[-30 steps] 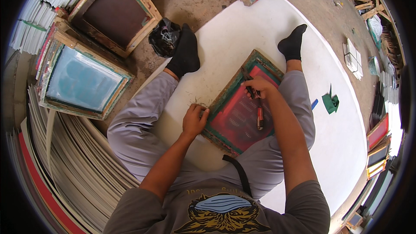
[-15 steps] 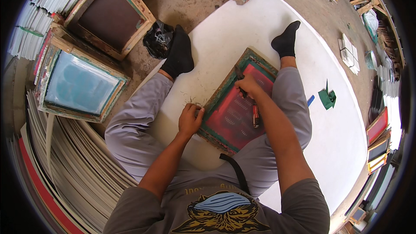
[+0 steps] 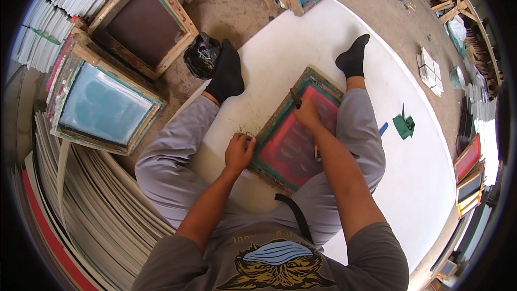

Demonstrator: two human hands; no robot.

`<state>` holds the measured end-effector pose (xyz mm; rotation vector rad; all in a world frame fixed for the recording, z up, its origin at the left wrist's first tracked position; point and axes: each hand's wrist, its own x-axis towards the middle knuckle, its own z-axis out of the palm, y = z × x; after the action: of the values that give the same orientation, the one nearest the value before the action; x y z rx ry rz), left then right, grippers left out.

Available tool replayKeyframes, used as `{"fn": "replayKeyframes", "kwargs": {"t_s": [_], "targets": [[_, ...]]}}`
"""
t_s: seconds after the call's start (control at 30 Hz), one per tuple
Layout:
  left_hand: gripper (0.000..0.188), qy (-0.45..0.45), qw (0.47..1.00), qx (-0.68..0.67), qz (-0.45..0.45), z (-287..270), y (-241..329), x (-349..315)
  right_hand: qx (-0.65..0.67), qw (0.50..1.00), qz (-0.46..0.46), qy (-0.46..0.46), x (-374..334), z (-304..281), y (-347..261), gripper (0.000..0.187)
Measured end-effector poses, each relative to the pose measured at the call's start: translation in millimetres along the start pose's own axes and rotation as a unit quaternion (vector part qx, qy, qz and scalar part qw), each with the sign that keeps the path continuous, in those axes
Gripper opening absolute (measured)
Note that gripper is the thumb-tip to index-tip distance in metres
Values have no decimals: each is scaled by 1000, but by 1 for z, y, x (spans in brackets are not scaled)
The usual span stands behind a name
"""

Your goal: The person sits on the floor and uses a small tool to scrape a dark, fibrous material off a rectangular board with a pink surface. The person repeatedly scrapes the same area and occasionally picks up the debris to place it into a black plastic bag.

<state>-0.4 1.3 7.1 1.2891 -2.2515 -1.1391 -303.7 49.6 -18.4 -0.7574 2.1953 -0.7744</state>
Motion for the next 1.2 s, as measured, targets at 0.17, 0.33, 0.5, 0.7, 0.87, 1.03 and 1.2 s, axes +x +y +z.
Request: {"fn": "replayKeyframes", "kwargs": {"t_s": [0.17, 0.33, 0.5, 0.7, 0.87, 1.03, 1.2], "targets": [[29, 19, 1000, -1, 24, -1, -5, -2, 148, 970, 73, -176, 5, -17, -3, 22], [29, 17, 1000, 10, 23, 0, -6, -1, 143, 941, 138, -275, 18, -39, -13, 42], [29, 3, 1000, -17, -1, -2, -1, -1, 203, 912, 174, -312, 28, -54, -9, 50], [29, 3, 1000, -4, 9, -1, -5, 0, 222, 895, 195, -334, 43, -52, 0, 52], [28, 2, 1000, 3, 10, -1, -3, 1, 215, 904, 190, -316, 45, -50, 4, 41], [27, 7, 1000, 11, 16, -3, -1, 0, 211, 921, 186, -270, 32, -46, -14, 23], [28, 3, 1000, 9, 16, -2, 1, 1, 153, 949, 163, -220, 25, -42, -26, 18]]}}
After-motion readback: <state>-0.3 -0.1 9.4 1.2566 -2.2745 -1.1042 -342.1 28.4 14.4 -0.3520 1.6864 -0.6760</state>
